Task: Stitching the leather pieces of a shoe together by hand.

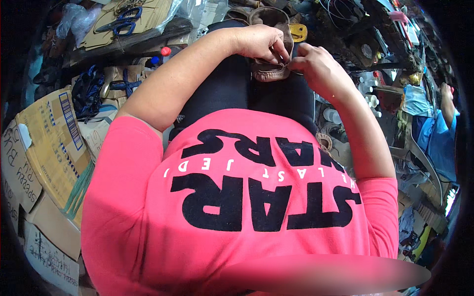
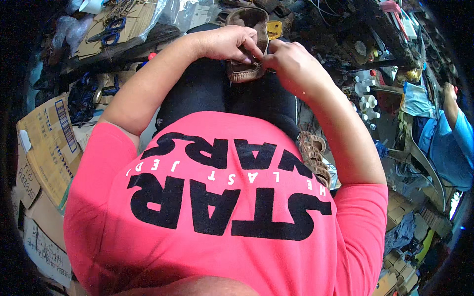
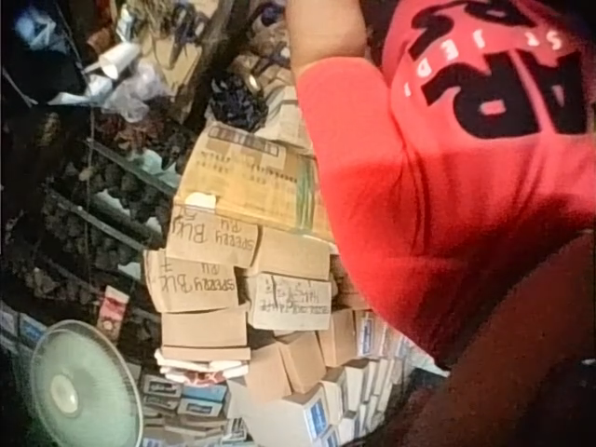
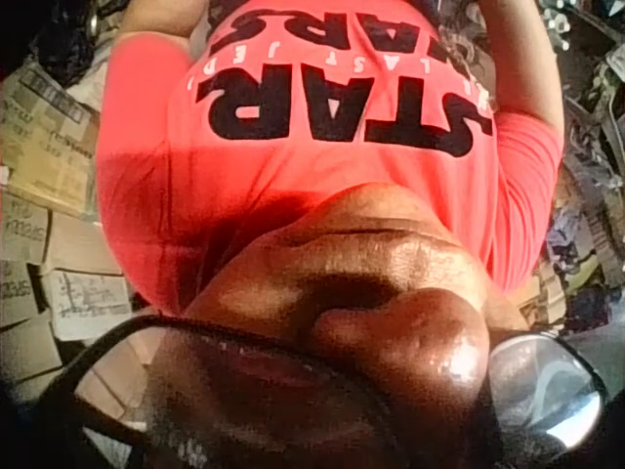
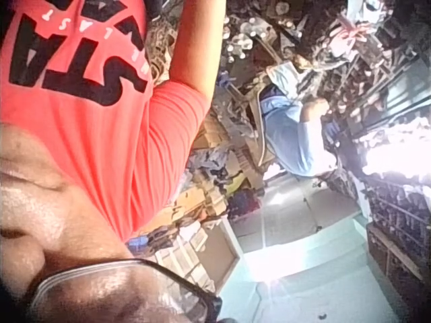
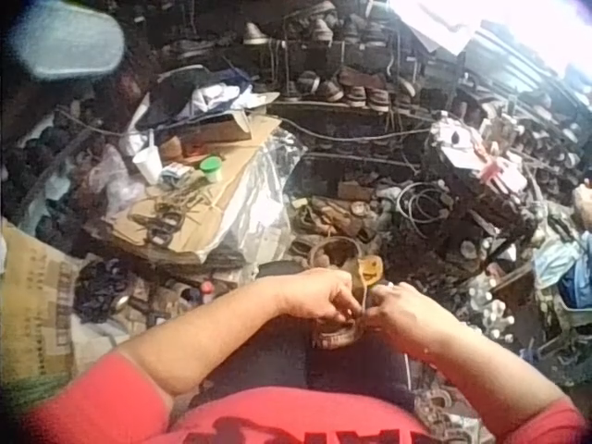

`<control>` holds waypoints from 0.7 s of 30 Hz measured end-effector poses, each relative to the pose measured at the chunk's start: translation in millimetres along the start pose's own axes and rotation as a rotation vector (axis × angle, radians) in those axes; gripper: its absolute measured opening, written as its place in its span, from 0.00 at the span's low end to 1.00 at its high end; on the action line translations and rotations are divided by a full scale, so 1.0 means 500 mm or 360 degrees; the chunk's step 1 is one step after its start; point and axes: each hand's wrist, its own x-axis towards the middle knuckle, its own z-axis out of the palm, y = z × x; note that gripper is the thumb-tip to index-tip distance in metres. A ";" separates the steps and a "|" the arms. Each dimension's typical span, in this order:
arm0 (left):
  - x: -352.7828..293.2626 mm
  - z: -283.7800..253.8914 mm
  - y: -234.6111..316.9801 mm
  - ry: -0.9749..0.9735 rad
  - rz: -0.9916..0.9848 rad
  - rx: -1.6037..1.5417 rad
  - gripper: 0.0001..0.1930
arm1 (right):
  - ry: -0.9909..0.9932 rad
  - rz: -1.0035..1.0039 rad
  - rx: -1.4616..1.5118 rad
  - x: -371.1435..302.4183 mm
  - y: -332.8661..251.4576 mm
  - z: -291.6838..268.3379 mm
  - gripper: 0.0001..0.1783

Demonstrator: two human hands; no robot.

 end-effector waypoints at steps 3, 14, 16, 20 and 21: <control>0.020 0.008 -0.016 0.0080 -0.0026 -0.0014 0.15 | 0.0069 0.0041 0.0069 0.014 -0.008 0.022 0.14; -0.152 0.049 0.058 0.0703 -0.0219 0.0177 0.12 | 0.0714 0.0306 0.2248 -0.167 0.135 0.080 0.08; -0.220 0.013 0.047 0.0402 -0.0483 -0.0121 0.11 | 0.1266 0.0467 0.3052 -0.231 0.119 0.021 0.10; -0.263 -0.080 0.046 0.0098 -0.1490 -0.0337 0.13 | 0.0955 0.0767 0.2386 -0.340 0.236 0.051 0.13; -0.282 -0.061 -0.017 0.0485 -0.1126 -0.0168 0.15 | 0.0625 0.0929 0.1884 -0.298 0.200 0.051 0.14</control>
